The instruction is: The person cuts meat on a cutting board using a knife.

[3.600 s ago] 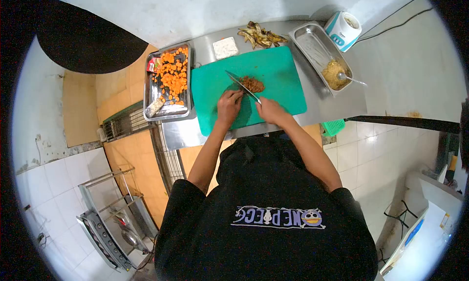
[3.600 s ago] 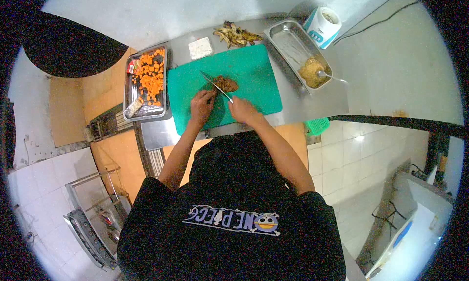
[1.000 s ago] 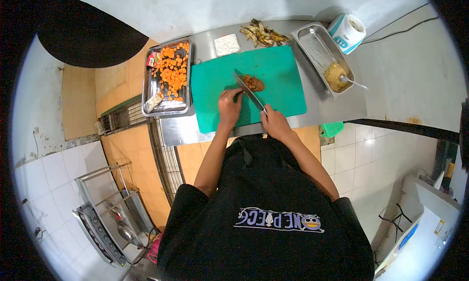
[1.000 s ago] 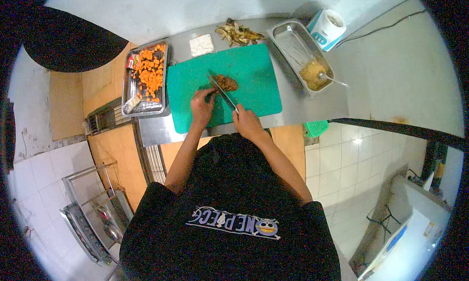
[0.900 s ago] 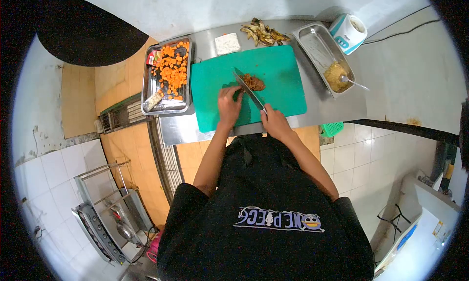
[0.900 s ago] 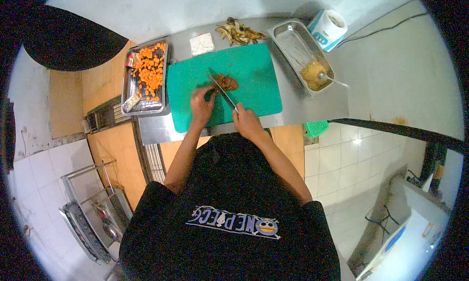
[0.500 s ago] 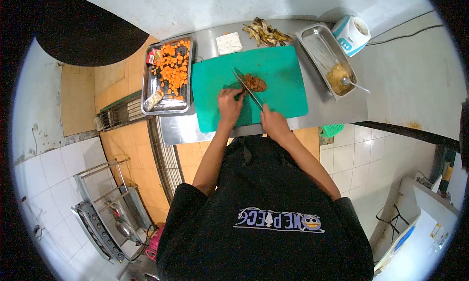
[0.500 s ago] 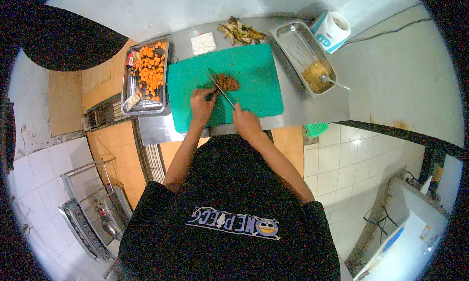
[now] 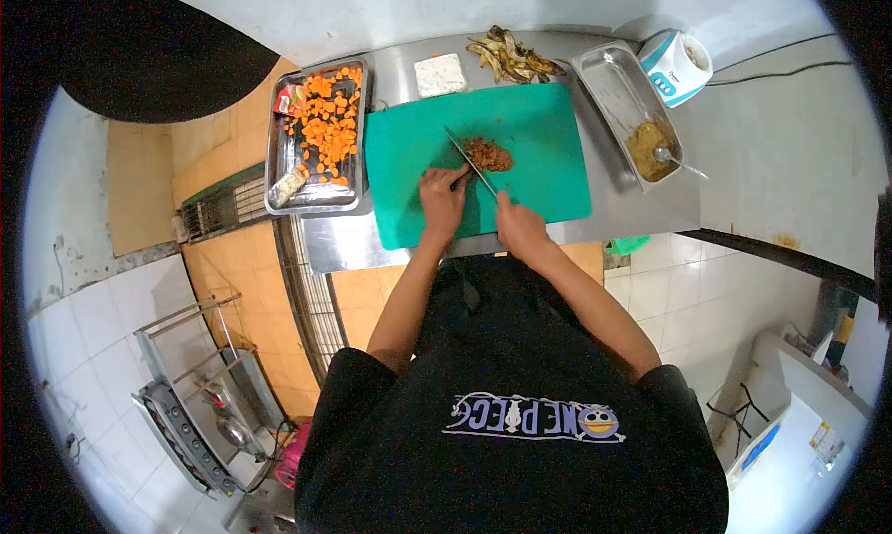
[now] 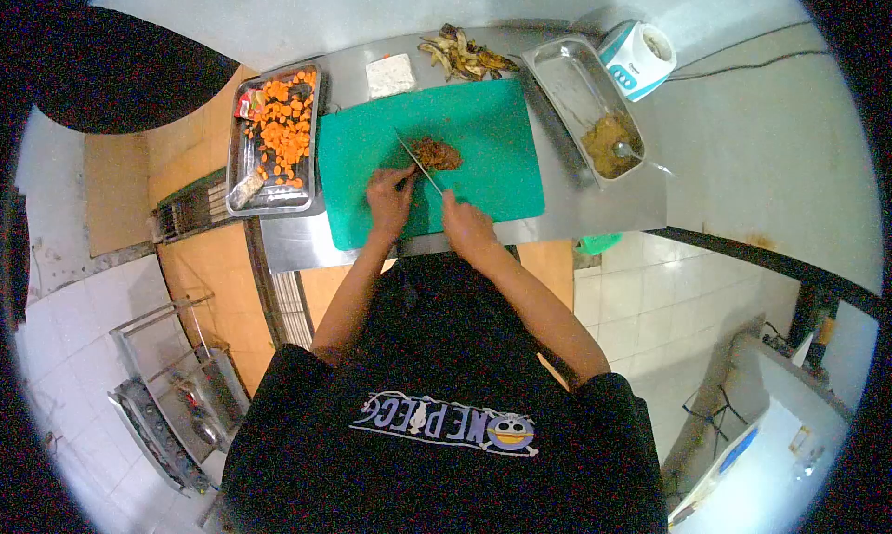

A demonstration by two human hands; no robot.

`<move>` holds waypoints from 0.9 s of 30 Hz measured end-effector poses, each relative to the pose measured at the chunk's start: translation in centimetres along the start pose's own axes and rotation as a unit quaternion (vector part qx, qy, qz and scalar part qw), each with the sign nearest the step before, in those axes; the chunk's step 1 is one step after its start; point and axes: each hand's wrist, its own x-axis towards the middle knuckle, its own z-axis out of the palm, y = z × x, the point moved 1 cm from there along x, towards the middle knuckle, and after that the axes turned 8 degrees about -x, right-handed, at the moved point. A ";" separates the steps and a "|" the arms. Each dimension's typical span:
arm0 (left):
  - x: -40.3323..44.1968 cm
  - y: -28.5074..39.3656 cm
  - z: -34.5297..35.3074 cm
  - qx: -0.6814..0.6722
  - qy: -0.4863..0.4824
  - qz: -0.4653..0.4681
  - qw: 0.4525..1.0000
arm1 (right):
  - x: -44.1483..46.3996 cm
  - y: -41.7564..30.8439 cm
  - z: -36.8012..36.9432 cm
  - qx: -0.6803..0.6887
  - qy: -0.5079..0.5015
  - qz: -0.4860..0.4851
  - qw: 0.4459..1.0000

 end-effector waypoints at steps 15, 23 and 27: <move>0.1 -0.1 -0.7 -0.009 -0.046 -0.031 0.998 | -0.5 0.4 -2.7 0.089 0.005 0.019 0.996; 0.4 -0.2 -0.4 -0.019 -0.033 -0.023 0.999 | -0.8 0.8 -2.3 0.050 0.005 0.013 0.999; 0.8 -0.1 -0.3 0.012 -0.039 -0.033 0.999 | -1.0 0.7 -2.6 0.055 0.032 0.017 0.998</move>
